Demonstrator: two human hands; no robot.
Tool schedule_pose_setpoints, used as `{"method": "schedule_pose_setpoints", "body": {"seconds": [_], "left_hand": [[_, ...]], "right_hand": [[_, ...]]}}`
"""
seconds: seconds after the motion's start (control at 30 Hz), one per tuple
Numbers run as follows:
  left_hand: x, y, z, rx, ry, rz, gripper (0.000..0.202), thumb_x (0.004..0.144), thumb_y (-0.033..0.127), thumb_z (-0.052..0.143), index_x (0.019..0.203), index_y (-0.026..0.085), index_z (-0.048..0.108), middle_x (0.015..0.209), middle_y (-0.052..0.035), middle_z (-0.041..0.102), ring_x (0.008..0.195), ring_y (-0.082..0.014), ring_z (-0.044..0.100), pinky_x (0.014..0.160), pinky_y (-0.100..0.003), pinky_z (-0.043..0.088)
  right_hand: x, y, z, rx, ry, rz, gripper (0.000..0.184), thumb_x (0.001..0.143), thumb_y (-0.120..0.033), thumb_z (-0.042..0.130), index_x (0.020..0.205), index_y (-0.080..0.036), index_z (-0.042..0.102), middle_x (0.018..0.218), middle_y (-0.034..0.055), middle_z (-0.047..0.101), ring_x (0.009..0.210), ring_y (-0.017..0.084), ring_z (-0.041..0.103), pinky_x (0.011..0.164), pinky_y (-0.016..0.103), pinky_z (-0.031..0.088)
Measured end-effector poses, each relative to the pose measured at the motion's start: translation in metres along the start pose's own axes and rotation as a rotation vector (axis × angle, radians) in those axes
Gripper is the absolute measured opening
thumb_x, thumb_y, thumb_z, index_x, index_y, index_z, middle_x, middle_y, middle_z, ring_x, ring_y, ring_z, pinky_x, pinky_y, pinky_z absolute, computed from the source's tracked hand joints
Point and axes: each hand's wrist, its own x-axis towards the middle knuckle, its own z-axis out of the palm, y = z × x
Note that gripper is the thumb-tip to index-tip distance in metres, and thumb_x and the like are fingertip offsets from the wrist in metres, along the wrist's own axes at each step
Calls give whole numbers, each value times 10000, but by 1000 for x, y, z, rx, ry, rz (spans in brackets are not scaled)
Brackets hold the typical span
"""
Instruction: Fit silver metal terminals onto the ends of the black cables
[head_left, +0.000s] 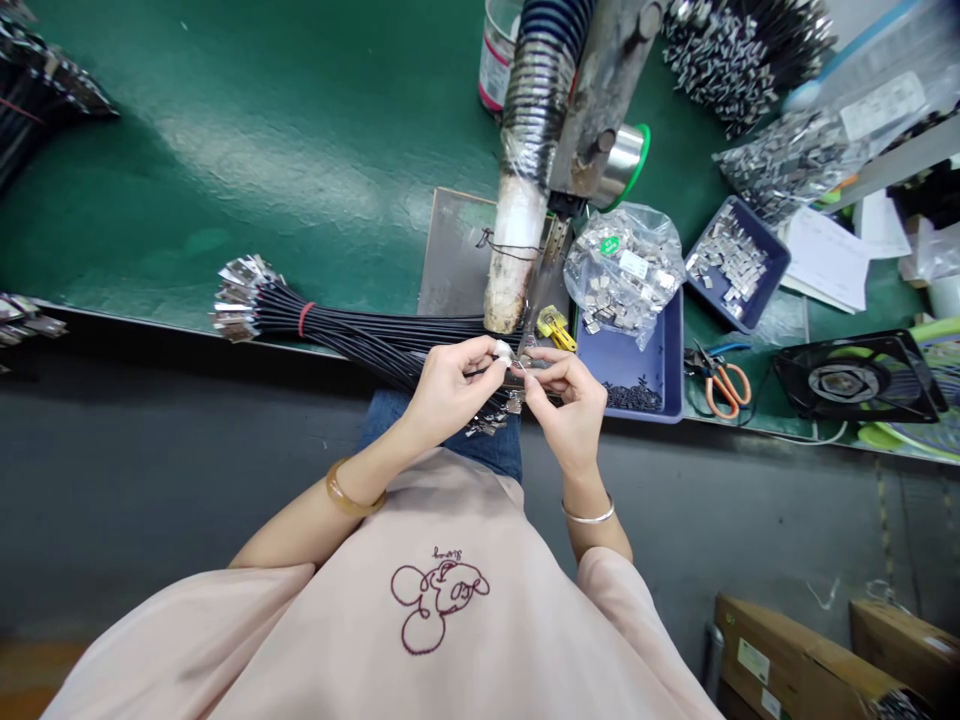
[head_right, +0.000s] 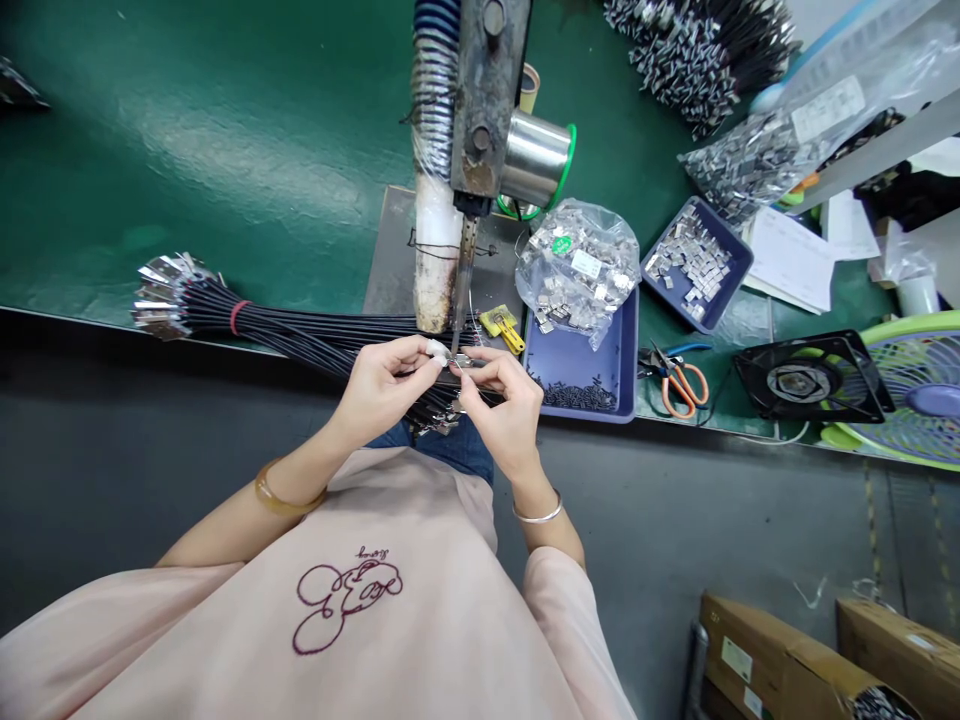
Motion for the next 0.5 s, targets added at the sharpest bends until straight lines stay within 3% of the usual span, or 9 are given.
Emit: {"method": "schedule_pose_setpoints", "body": {"seconds": [0.3,0.5], "left_hand": [[0,6,1,-12,29,3,121,851,229,605,798,135,660,606,25,491,550,-75,415,509,-174,348],[-2,5,1,21,19,-2,120,846,215,600,774,136,655,597,27,487,536,-72,400,497,-178,321]], "right_hand": [[3,-7,0,-86,24,-91,94,866,-228,671,773,-225,653,1050,49,750,946,177,736,736,292,632],[1,-6,-2,-110,10,-132,97,852,-177,658,770,-224,633,1066,47,750,914,173,734,737,301,633]]}}
